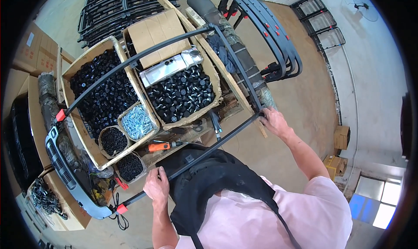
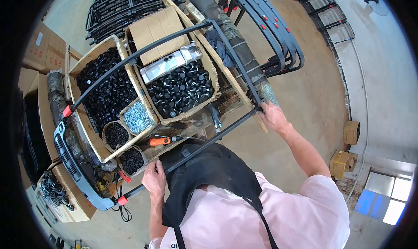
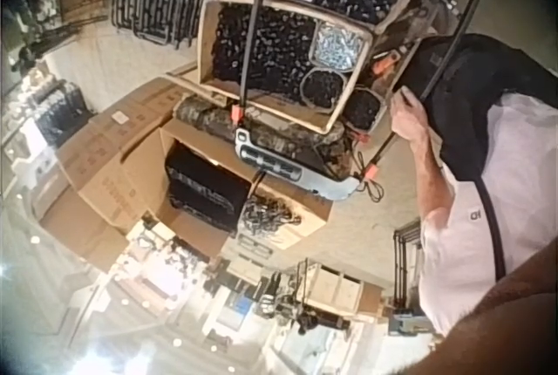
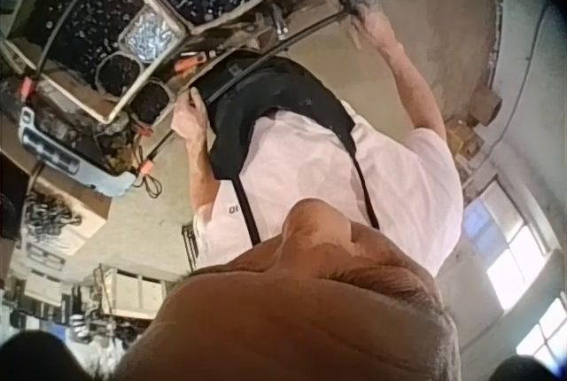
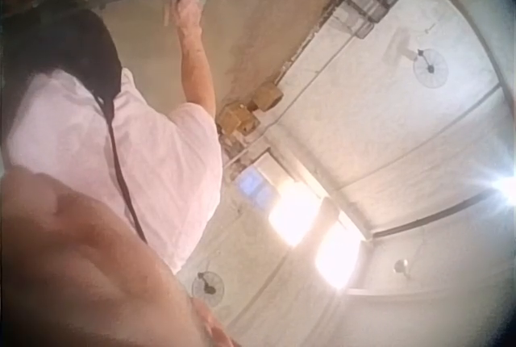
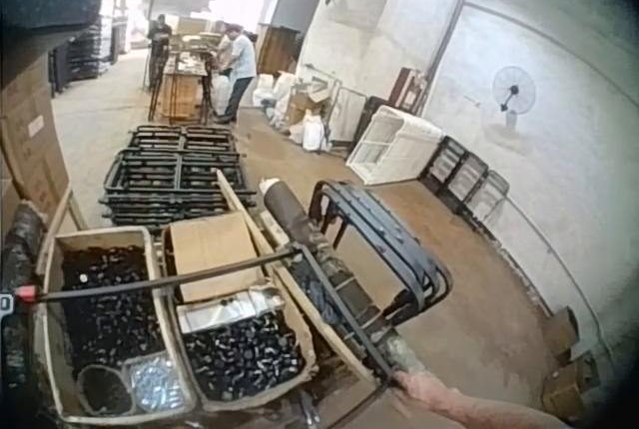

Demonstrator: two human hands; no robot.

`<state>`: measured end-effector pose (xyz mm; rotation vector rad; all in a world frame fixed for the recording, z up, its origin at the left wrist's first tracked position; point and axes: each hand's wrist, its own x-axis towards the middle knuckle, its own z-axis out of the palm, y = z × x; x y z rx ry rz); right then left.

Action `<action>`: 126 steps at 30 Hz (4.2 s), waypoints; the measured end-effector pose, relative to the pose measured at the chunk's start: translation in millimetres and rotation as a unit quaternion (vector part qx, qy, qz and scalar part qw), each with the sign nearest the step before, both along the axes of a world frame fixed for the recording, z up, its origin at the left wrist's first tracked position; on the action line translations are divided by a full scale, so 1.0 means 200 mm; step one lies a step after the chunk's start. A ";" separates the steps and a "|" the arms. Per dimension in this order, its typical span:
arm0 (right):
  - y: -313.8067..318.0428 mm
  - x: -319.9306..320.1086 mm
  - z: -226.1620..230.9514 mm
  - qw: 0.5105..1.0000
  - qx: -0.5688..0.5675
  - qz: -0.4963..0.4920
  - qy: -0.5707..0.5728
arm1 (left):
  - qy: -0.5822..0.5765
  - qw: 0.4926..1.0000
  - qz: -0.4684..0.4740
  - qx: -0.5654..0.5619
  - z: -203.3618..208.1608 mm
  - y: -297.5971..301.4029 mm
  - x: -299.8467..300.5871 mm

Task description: Assembling plastic covers and parts onto a treadmill frame using a pneumatic screwdriver.

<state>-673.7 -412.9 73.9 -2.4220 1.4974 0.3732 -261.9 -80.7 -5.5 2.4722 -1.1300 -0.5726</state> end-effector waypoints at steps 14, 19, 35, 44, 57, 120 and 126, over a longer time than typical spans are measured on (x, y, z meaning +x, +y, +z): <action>-0.02 0.03 0.01 0.996 0.052 -0.053 0.041 | 0.001 1.000 0.004 -0.005 0.01 0.00 0.00; -0.02 -0.02 0.00 0.998 0.033 -0.034 0.052 | -0.001 1.000 0.001 -0.017 0.00 0.00 0.00; -0.04 0.02 -0.07 0.996 0.001 -0.079 0.033 | -0.003 1.000 0.001 -0.004 0.00 0.00 0.00; -0.01 -0.01 -0.01 0.995 0.065 -0.065 0.036 | 0.002 1.000 -0.004 0.011 0.00 0.00 0.01; -0.03 0.03 0.01 0.991 -0.011 -0.024 0.130 | 0.003 1.000 -0.013 -0.003 -0.01 0.01 0.01; -0.04 0.03 -0.06 0.991 0.006 0.028 0.133 | 0.024 0.999 -0.024 -0.031 0.01 0.01 0.02; -0.03 0.08 -0.06 0.988 0.029 -0.028 0.151 | 0.029 0.999 -0.023 -0.025 0.01 0.02 0.02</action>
